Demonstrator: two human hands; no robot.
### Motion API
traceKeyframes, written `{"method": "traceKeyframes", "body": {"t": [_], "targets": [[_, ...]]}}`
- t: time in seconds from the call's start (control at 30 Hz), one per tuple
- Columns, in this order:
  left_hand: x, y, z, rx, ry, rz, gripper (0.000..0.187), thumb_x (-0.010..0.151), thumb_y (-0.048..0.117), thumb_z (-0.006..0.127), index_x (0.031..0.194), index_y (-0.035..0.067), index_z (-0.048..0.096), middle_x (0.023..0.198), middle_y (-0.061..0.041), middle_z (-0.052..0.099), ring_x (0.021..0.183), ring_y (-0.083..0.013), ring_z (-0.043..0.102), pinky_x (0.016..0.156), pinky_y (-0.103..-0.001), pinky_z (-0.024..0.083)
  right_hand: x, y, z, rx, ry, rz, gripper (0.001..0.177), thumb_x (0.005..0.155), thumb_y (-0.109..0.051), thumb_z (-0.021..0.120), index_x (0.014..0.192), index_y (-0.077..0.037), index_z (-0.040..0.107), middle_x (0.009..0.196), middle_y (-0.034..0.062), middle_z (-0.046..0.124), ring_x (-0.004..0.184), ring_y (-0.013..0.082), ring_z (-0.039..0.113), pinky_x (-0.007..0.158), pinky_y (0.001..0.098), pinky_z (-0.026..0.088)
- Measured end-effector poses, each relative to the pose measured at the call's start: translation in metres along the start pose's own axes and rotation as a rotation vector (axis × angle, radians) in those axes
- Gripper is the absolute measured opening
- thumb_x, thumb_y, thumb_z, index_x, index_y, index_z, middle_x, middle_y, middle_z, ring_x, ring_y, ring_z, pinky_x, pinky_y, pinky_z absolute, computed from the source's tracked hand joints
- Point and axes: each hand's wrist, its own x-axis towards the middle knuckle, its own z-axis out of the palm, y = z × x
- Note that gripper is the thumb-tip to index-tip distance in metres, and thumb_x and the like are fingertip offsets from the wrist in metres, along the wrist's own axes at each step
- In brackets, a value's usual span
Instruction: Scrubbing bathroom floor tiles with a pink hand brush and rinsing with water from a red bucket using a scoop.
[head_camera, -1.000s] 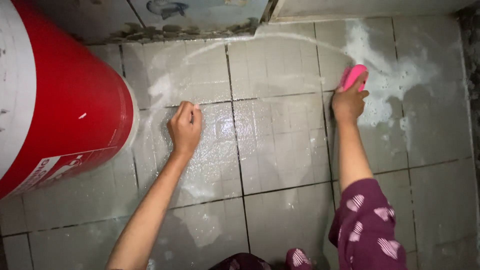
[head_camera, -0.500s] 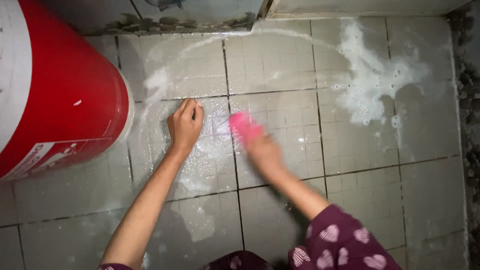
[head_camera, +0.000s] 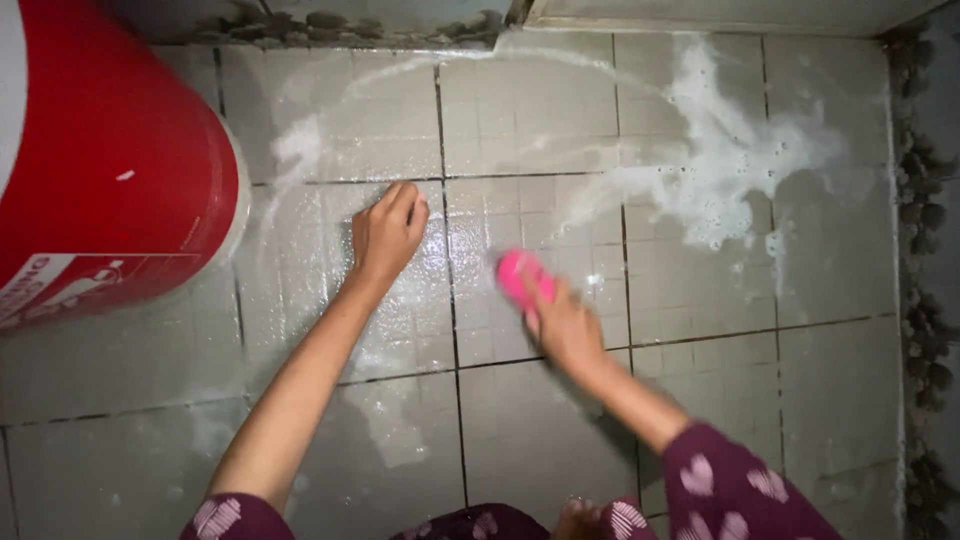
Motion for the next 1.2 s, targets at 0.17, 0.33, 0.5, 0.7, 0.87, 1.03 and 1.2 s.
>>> {"method": "traceKeyframes", "body": {"t": [0.17, 0.33, 0.5, 0.7, 0.87, 1.03, 1.2], "targets": [[0.007, 0.009, 0.012, -0.060, 0.020, 0.037, 0.029, 0.106, 0.027, 0.055, 0.080, 0.017, 0.048, 0.069, -0.004, 0.053, 0.064, -0.0297, 0.066, 0.053, -0.042, 0.054, 0.105, 0.031, -0.061, 0.016, 0.220, 0.185, 0.064, 0.098, -0.031, 0.056, 0.159, -0.025, 0.036, 0.107, 0.0198, 0.057, 0.078, 0.0486, 0.072, 0.062, 0.0565, 0.061], [0.011, 0.012, 0.021, -0.048, 0.035, 0.052, 0.030, 0.105, 0.028, 0.058, 0.079, 0.018, 0.048, 0.068, -0.004, 0.052, 0.063, -0.0285, 0.066, 0.052, -0.041, 0.054, 0.060, -0.005, -0.064, 0.043, 0.216, 0.144, 0.062, 0.098, -0.028, 0.055, 0.157, -0.023, 0.038, 0.107, 0.0206, 0.058, 0.077, 0.0494, 0.072, 0.064, 0.0573, 0.060], [0.005, -0.001, 0.010, -0.034, 0.026, 0.053, 0.027, 0.105, 0.026, 0.057, 0.081, 0.017, 0.049, 0.070, -0.003, 0.053, 0.062, -0.0291, 0.066, 0.052, -0.041, 0.054, -0.016, -0.031, 0.008, -0.101, 0.129, -0.165, 0.068, 0.090, -0.034, 0.059, 0.155, -0.031, 0.039, 0.101, 0.0140, 0.057, 0.064, 0.0346, 0.071, 0.050, 0.0446, 0.060], [-0.001, -0.006, 0.009, -0.105, -0.012, 0.046, 0.027, 0.105, 0.019, 0.055, 0.079, 0.014, 0.052, 0.067, -0.003, 0.054, 0.059, -0.0278, 0.065, 0.049, -0.039, 0.051, 0.098, 0.006, -0.071, 0.029, 0.005, 0.245, 0.078, 0.096, -0.026, 0.059, 0.163, -0.031, 0.020, 0.114, 0.0191, 0.052, 0.086, 0.0498, 0.070, 0.071, 0.0565, 0.061], [-0.010, -0.018, -0.005, -0.039, -0.037, 0.022, 0.028, 0.107, 0.025, 0.054, 0.081, 0.015, 0.050, 0.070, -0.004, 0.053, 0.064, -0.0297, 0.066, 0.054, -0.041, 0.054, 0.043, -0.058, -0.057, 0.063, 0.043, 0.089, 0.071, 0.092, -0.025, 0.061, 0.157, -0.017, 0.032, 0.104, 0.0191, 0.054, 0.074, 0.0479, 0.069, 0.059, 0.0533, 0.060], [-0.011, -0.016, -0.034, -0.001, -0.055, 0.030, 0.029, 0.107, 0.023, 0.055, 0.081, 0.013, 0.050, 0.071, -0.007, 0.054, 0.068, -0.0310, 0.067, 0.055, -0.042, 0.053, 0.070, -0.013, -0.046, 0.048, 0.120, 0.069, 0.057, 0.092, -0.022, 0.061, 0.147, -0.008, 0.051, 0.117, 0.0321, 0.058, 0.083, 0.0553, 0.069, 0.062, 0.0598, 0.058], [-0.019, -0.027, -0.048, 0.059, -0.050, 0.005, 0.027, 0.105, 0.025, 0.056, 0.081, 0.015, 0.049, 0.073, -0.007, 0.054, 0.065, -0.0316, 0.067, 0.056, -0.045, 0.055, 0.084, -0.031, -0.083, 0.078, 0.138, 0.265, 0.065, 0.096, -0.021, 0.057, 0.158, -0.016, 0.037, 0.129, 0.0347, 0.057, 0.088, 0.0548, 0.071, 0.071, 0.0575, 0.059]]}}
